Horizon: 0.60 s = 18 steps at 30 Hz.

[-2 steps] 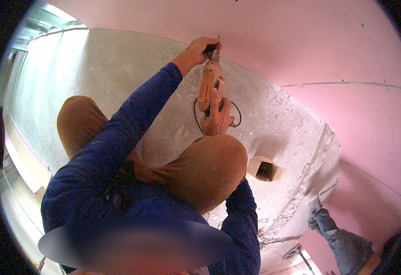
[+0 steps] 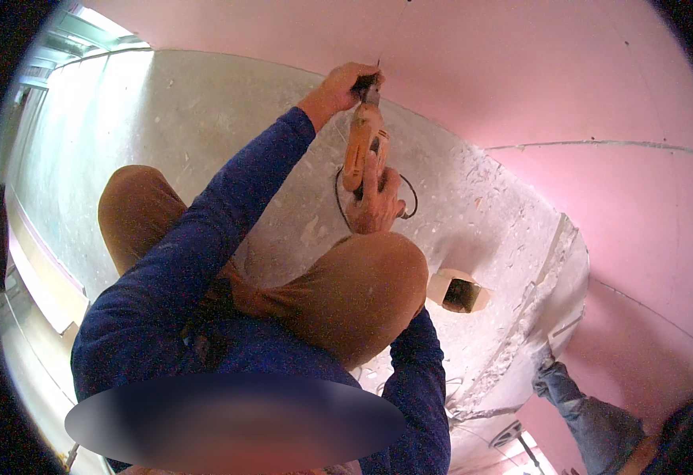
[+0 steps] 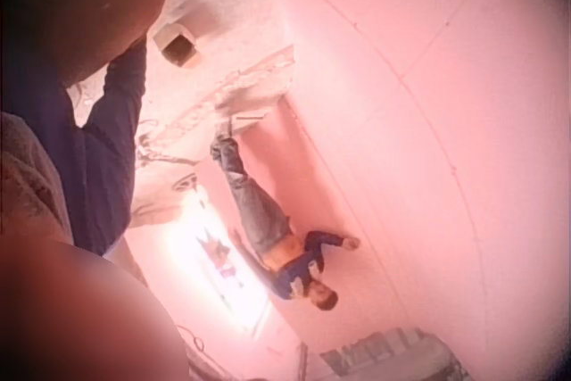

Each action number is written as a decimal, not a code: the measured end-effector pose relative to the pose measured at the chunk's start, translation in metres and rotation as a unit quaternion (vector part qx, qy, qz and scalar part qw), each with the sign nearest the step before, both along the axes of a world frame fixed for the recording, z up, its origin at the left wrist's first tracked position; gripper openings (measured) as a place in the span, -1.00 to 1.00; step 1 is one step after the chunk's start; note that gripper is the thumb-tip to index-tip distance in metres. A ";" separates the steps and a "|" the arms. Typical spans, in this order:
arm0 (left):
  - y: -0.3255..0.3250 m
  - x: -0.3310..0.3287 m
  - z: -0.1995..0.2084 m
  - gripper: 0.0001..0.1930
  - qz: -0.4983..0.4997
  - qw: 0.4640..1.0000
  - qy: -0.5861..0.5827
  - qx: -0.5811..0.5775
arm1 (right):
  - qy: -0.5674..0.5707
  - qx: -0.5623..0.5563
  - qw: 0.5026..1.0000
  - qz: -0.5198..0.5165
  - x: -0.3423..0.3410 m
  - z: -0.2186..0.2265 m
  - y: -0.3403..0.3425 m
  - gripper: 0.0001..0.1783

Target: The person is installing pink ceiling panels by screwing them into place using a corded drill. They repeatedly position screws and drive them into the ceiling while sitting on the floor.

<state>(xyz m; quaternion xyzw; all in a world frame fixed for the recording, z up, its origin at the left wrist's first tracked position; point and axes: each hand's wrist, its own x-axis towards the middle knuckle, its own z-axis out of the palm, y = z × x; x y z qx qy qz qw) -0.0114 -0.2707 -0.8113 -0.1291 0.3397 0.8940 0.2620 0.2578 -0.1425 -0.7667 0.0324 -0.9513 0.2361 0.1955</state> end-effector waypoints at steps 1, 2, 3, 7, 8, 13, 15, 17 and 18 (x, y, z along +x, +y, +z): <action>-0.001 0.000 0.001 -0.79 -0.005 1.000 0.018 -0.007 | -0.001 0.000 1.000 -0.002 0.000 0.000 0.000 0.11; -0.001 -0.001 0.003 -0.79 -0.003 0.999 0.014 -0.031 | -0.004 0.001 1.000 -0.004 -0.001 0.001 -0.001 0.11; -0.002 0.000 0.005 -0.79 -0.004 1.000 0.024 -0.016 | -0.008 0.001 1.000 -0.005 -0.002 0.001 -0.001 0.11; -0.003 -0.005 0.014 -0.79 0.010 0.999 0.005 -0.031 | -0.014 0.010 1.000 -0.011 -0.010 0.001 -0.003 0.11; -0.004 -0.008 0.015 -0.78 0.009 0.999 0.005 -0.037 | -0.018 0.009 1.000 -0.011 -0.010 0.001 -0.003 0.12; -0.003 -0.012 0.012 -0.80 0.013 1.000 0.009 -0.020 | -0.015 0.013 1.000 -0.016 -0.009 0.000 -0.004 0.15; -0.003 -0.012 0.011 -0.81 0.017 1.000 0.005 -0.017 | -0.011 0.014 1.000 -0.018 -0.009 -0.001 -0.004 0.16; -0.003 -0.011 0.014 -0.81 0.019 0.999 0.002 -0.034 | -0.013 0.007 1.000 -0.014 -0.010 -0.002 -0.004 0.17; -0.002 -0.010 0.016 -0.81 0.016 1.000 0.006 -0.022 | -0.014 0.004 1.000 -0.012 -0.010 -0.002 -0.004 0.18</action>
